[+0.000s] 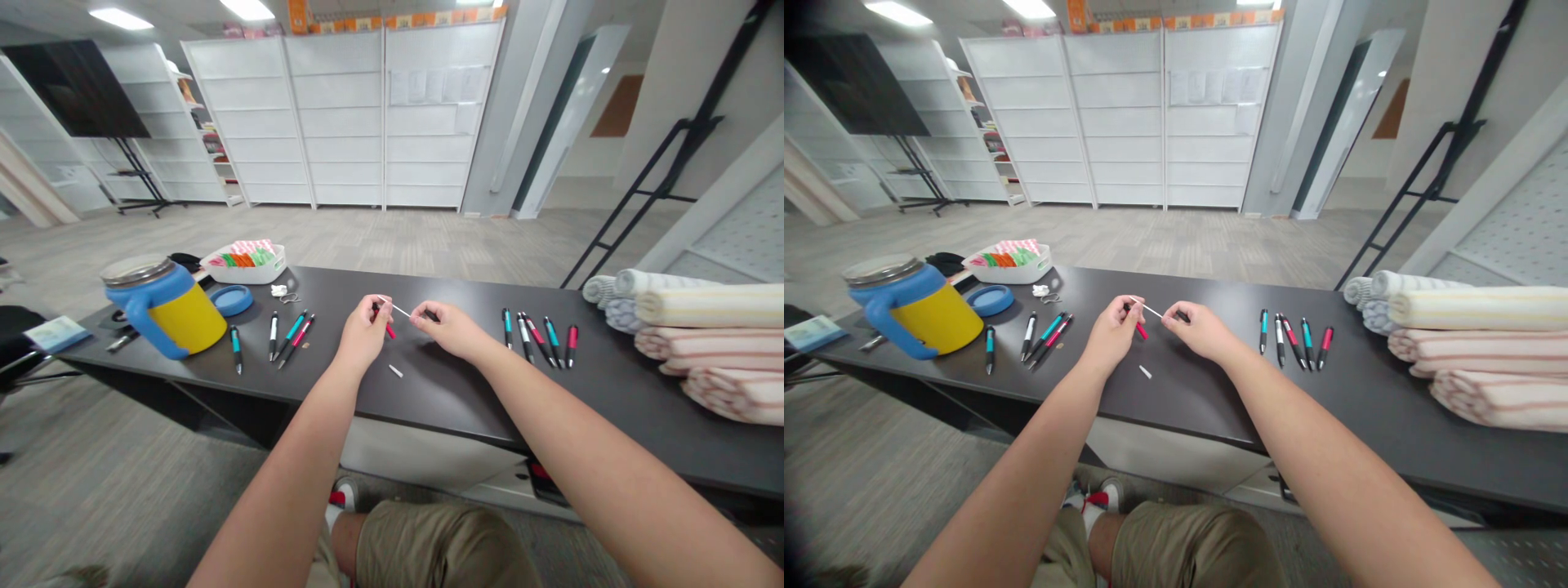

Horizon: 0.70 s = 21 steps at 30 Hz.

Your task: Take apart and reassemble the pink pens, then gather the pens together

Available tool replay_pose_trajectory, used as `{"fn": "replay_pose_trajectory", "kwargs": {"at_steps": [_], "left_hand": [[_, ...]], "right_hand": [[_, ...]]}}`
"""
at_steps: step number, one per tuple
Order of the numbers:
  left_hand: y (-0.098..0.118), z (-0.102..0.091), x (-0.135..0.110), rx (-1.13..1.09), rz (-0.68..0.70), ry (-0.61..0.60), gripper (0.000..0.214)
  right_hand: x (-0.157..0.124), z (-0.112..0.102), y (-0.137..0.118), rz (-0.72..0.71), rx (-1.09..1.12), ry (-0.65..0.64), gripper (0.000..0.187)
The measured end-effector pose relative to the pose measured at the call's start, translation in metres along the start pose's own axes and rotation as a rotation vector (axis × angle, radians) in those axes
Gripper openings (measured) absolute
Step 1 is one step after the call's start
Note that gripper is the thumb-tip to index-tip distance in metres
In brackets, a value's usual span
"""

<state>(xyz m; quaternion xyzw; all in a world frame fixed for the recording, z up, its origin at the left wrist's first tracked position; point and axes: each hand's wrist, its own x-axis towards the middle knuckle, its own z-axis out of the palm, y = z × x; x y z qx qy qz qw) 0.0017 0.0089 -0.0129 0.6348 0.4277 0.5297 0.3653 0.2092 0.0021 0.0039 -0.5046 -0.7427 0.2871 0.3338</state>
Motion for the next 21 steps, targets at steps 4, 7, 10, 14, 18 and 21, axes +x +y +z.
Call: {"fn": "replay_pose_trajectory", "kwargs": {"at_steps": [4,7,10,14,18,21], "left_hand": [[-0.004,-0.001,0.003,-0.132,-0.023,0.098,0.027],[-0.007,-0.006,0.008,-0.288,-0.061,0.320,0.028],[-0.010,-0.012,0.012,-0.343,-0.088,0.489,0.031],[-0.011,-0.015,0.012,-0.306,-0.105,0.538,0.035],[-0.009,-0.013,0.011,-0.292,-0.125,0.525,0.036],[-0.008,-0.013,0.010,-0.305,-0.143,0.520,0.036]], "right_hand": [[-0.001,0.003,0.002,-0.005,-0.031,-0.058,0.032],[-0.001,0.003,0.004,0.000,-0.155,-0.036,0.025],[0.000,0.004,0.005,0.006,-0.343,-0.013,0.019],[0.002,0.009,0.001,0.030,-0.494,-0.021,0.016],[-0.002,0.008,-0.006,-0.002,-0.469,-0.023,0.019],[-0.009,0.007,-0.016,-0.108,-0.358,-0.122,0.025]]}}
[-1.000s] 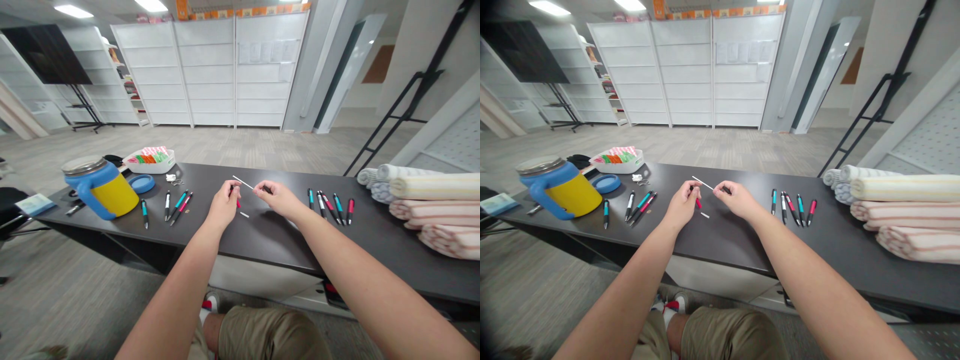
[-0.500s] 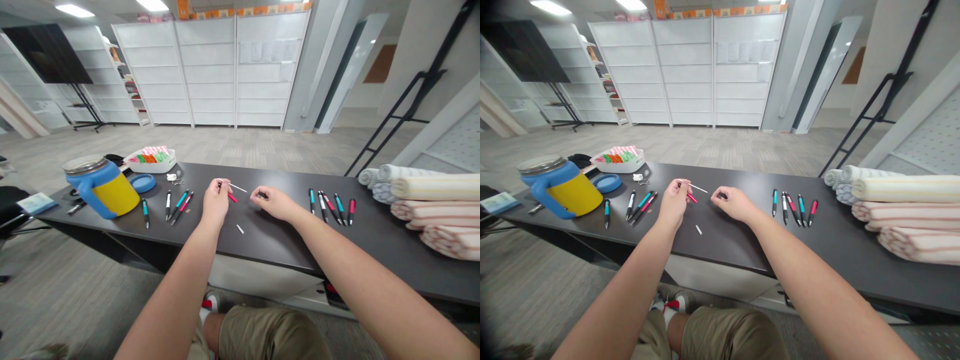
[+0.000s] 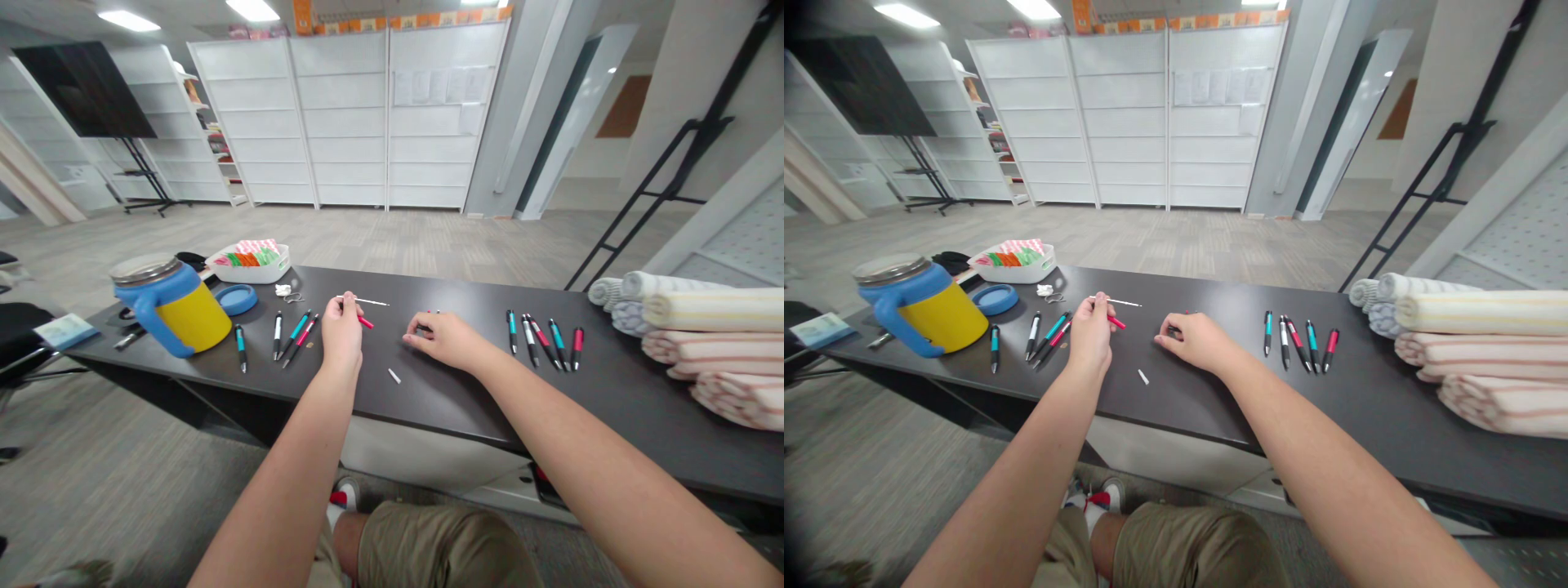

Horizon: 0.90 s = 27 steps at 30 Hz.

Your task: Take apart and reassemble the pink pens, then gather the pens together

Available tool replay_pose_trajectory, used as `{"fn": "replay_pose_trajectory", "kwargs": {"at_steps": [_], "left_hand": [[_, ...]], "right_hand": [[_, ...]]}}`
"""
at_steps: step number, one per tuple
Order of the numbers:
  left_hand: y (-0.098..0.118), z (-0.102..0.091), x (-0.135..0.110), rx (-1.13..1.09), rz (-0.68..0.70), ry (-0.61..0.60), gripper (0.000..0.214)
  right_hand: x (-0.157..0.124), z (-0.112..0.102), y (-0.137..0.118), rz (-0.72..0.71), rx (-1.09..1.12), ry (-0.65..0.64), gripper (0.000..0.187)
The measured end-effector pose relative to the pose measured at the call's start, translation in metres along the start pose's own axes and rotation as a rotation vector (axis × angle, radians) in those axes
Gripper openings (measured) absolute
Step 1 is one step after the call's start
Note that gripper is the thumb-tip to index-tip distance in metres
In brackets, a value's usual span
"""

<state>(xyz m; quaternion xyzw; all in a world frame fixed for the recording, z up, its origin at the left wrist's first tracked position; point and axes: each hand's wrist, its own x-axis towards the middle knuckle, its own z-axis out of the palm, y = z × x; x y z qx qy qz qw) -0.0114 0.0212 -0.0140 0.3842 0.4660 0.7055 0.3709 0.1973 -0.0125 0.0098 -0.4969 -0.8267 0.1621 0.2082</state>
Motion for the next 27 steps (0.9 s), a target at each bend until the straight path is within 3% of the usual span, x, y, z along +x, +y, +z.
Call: {"fn": "replay_pose_trajectory", "kwargs": {"at_steps": [3,6,11,17,27], "left_hand": [[0.000,0.000,0.000,-0.016,-0.014,-0.009,0.033],[0.000,0.000,0.000,-0.026,-0.020,-0.014,0.029],[-0.001,0.000,0.001,0.007,-0.020,-0.005,0.033],[0.000,-0.001,0.000,0.021,-0.030,-0.022,0.036],[0.001,-0.001,-0.002,0.033,-0.051,-0.041,0.039]], "right_hand": [[-0.006,0.000,-0.015,-0.172,0.092,-0.174,0.037],[-0.008,0.004,-0.027,-0.234,0.064,-0.266,0.049],[-0.007,0.009,-0.026,-0.240,0.003,-0.257,0.024],[-0.005,0.003,-0.012,-0.181,-0.006,-0.248,0.020],[-0.006,-0.025,0.025,0.055,-0.105,-0.198,0.022]]}}
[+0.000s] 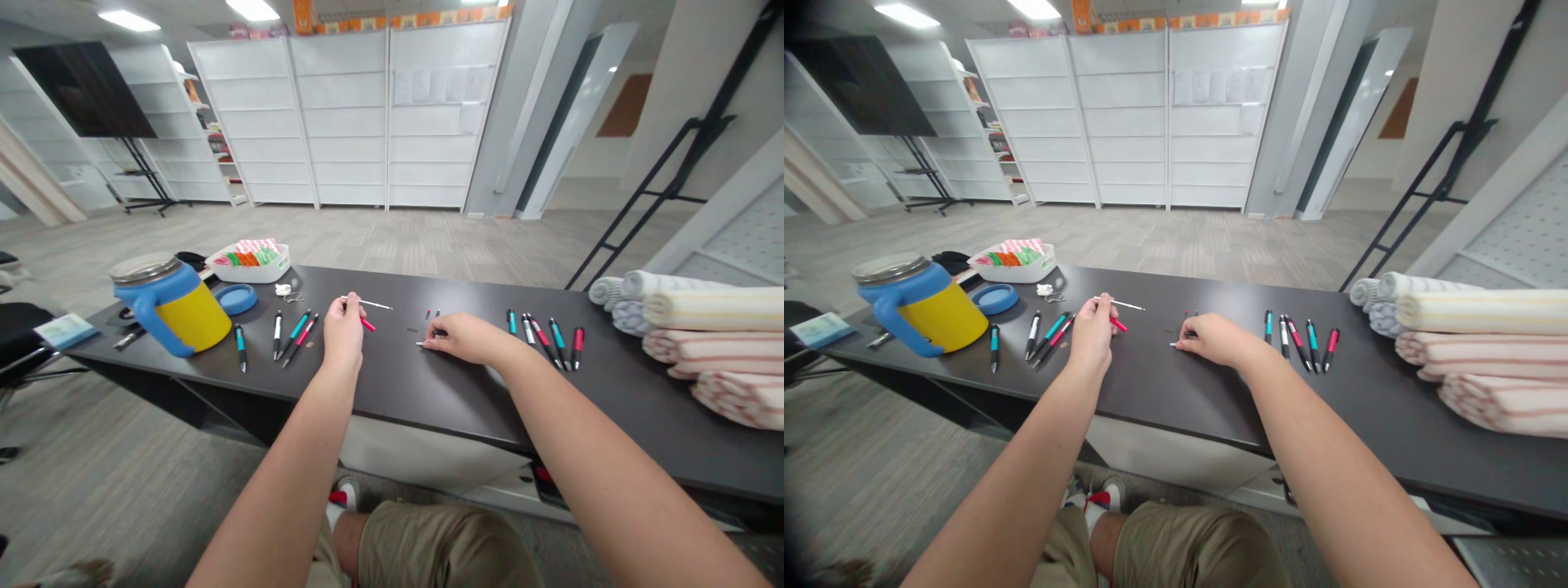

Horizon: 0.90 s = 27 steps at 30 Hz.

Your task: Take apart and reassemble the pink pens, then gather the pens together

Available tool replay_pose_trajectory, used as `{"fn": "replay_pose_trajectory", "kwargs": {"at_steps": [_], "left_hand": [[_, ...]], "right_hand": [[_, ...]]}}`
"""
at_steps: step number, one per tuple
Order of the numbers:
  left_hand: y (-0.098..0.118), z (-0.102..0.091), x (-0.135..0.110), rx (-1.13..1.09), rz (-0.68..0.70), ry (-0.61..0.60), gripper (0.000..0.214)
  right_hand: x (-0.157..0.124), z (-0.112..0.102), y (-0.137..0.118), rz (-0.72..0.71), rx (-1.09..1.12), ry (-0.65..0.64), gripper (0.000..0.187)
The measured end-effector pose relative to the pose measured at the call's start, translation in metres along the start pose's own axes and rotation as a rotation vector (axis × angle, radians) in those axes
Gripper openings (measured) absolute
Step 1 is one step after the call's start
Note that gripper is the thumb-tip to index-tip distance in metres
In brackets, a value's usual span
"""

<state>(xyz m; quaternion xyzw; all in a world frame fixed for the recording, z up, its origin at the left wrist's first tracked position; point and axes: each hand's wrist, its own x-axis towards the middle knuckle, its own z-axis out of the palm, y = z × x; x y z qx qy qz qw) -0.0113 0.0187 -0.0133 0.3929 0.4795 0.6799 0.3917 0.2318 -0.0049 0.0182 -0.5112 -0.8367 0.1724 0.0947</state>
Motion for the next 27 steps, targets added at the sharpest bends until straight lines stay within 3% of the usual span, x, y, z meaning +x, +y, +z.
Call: {"fn": "replay_pose_trajectory", "kwargs": {"at_steps": [9,27], "left_hand": [[0.001,0.000,-0.001,0.000,-0.005,-0.012,0.040],[0.001,0.000,-0.001,-0.006,-0.009,-0.039,0.037]], "right_hand": [[0.002,-0.002,0.009,0.103,-0.043,0.081,0.023],[0.000,-0.005,0.021,0.084,-0.018,0.089,0.014]]}}
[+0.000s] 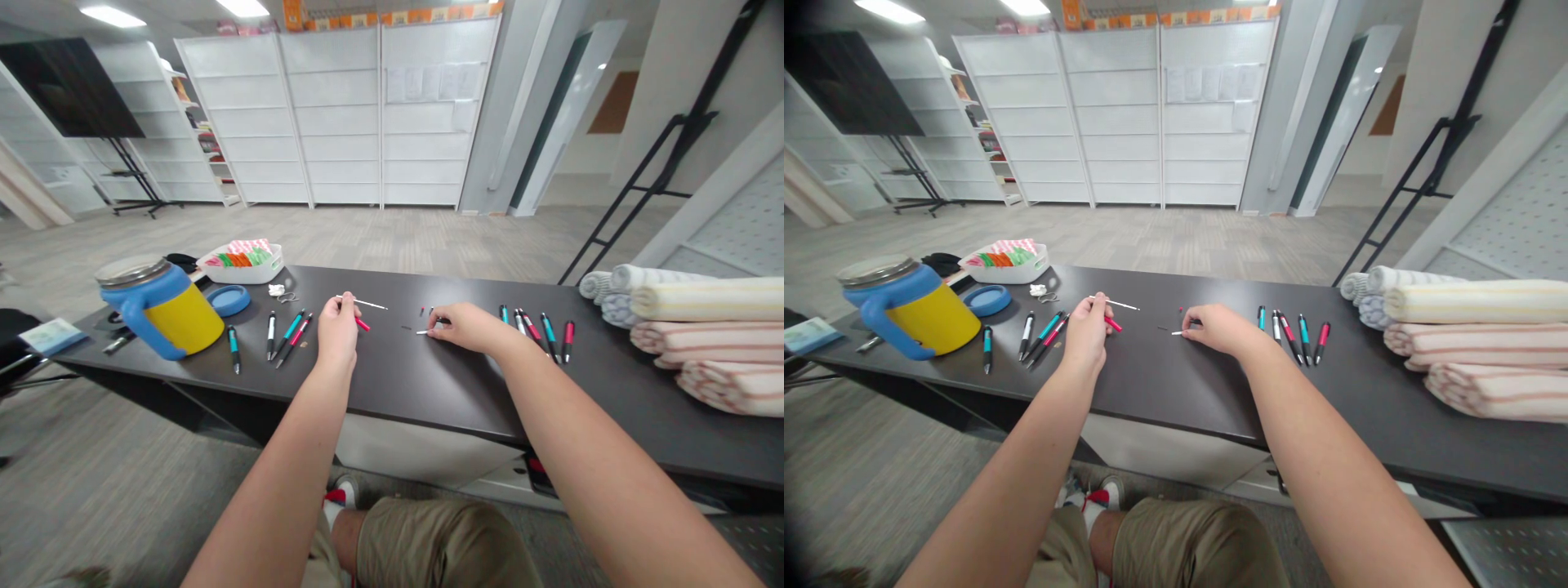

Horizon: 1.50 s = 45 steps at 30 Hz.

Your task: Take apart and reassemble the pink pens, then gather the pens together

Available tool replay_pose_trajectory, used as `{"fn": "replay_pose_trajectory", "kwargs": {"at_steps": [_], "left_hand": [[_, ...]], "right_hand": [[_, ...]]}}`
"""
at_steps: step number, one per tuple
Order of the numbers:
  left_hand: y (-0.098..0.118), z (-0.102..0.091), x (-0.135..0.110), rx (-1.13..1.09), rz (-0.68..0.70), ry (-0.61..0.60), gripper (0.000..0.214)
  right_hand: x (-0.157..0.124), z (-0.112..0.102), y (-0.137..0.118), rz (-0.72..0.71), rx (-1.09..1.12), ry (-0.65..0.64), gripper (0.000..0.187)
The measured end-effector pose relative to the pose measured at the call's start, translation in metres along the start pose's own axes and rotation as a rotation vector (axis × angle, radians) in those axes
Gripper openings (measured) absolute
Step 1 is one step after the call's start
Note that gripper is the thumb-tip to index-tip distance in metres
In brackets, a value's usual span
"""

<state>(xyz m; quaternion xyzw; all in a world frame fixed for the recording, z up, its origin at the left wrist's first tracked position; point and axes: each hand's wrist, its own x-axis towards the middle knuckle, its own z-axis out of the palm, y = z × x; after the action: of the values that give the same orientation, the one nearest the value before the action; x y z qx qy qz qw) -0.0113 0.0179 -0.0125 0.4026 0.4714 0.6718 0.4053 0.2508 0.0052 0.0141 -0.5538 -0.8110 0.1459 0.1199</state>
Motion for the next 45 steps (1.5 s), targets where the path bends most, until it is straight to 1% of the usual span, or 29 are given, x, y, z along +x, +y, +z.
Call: {"fn": "replay_pose_trajectory", "kwargs": {"at_steps": [5,14,19,21,25,32,36,40,45], "left_hand": [[0.000,0.000,0.000,-0.005,-0.004,0.002,0.039],[-0.001,0.000,0.002,-0.011,-0.009,-0.003,0.037],[-0.003,0.000,0.004,-0.004,-0.007,-0.006,0.038],[-0.004,0.000,0.005,-0.013,-0.012,-0.004,0.037],[-0.004,0.000,0.005,-0.015,-0.016,-0.004,0.037],[-0.001,0.001,0.003,-0.016,-0.025,0.000,0.036],[-0.001,0.001,0.004,-0.017,-0.028,0.003,0.035],[-0.002,0.001,0.004,-0.021,-0.018,-0.002,0.033],[-0.002,0.001,0.004,-0.039,-0.030,-0.002,0.029]], "right_hand": [[0.003,0.002,0.002,-0.007,-0.003,0.028,0.016],[0.001,-0.004,0.001,0.008,-0.012,0.032,0.020],[0.000,-0.005,-0.004,0.033,-0.025,-0.012,0.021],[0.000,-0.003,-0.007,0.046,-0.039,-0.029,0.022],[0.000,0.000,-0.012,0.070,-0.092,-0.013,0.026],[0.004,0.004,-0.018,0.042,-0.189,0.010,0.036],[0.005,0.004,-0.013,0.054,-0.155,0.007,0.037],[0.004,0.001,-0.004,0.037,-0.100,-0.010,0.038],[0.001,-0.004,0.003,0.020,-0.072,0.015,0.027]]}}
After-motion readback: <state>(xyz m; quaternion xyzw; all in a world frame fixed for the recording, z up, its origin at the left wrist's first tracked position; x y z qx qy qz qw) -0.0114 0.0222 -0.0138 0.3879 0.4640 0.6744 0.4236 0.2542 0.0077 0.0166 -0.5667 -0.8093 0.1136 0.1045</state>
